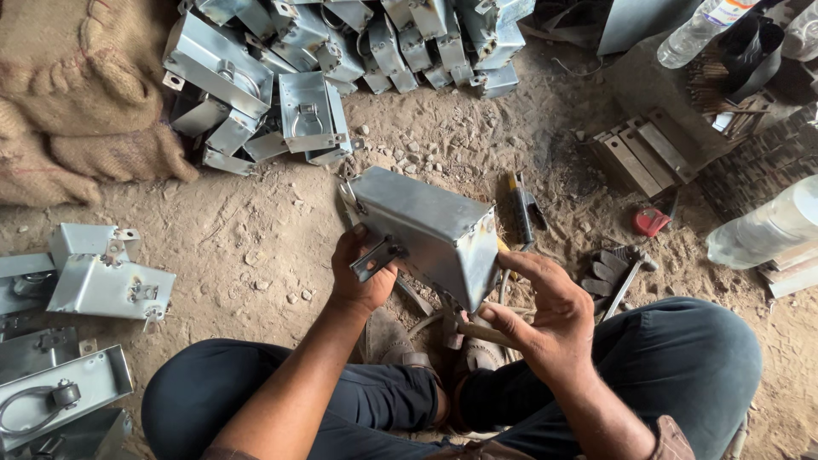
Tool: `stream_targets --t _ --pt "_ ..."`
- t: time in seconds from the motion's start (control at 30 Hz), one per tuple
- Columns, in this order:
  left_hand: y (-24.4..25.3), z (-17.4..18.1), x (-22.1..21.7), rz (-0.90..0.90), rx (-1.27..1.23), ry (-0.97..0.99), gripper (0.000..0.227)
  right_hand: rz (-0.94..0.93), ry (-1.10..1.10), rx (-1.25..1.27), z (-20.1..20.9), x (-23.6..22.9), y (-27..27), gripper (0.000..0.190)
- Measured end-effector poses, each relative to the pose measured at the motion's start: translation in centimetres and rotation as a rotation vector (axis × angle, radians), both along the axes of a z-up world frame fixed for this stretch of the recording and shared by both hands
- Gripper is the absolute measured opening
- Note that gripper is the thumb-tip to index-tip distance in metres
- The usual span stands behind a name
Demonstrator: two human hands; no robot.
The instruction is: The person sits on the ground and uses a hammer to shape and secure metal box components. They then use a handheld welding tool to join the metal parts, creating sparks. The person handles multiple metal boxes, placing finished ones aside and picking up new ones to continue the process.
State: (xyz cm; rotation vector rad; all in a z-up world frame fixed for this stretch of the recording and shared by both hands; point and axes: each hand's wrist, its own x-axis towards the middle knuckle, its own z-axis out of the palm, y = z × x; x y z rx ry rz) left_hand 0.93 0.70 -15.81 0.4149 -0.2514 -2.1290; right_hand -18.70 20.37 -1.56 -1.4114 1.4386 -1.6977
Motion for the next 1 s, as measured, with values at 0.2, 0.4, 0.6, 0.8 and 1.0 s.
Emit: stream_targets --t 0.2,0.4,0.6,0.8,1.0 --pt "0.5 3.3 -0.5 0.012 -0.097 -0.244 0.031 -0.03 -0.103 0.127 -0.4 -0.8 -0.6 0.053" --pt "1.1 7.3 -0.7 -0.036 -0.277 -0.649 0.059 -0.008 -0.536 0.313 -2.7 -3.8 -2.6 0.056" --pt "1.6 9.4 -0.7 -0.012 -0.249 -0.747 0.063 0.012 -0.742 0.354 -5.6 -4.2 -3.2 0.049" --pt "1.7 10.7 -0.3 0.013 -0.312 -0.738 0.054 0.018 -0.841 0.356 -6.4 -4.1 -3.2 0.043" --pt "1.8 11.1 0.0 0.051 -0.374 -0.768 0.054 -0.004 -0.871 0.394 -6.6 -3.8 -3.2 0.047"
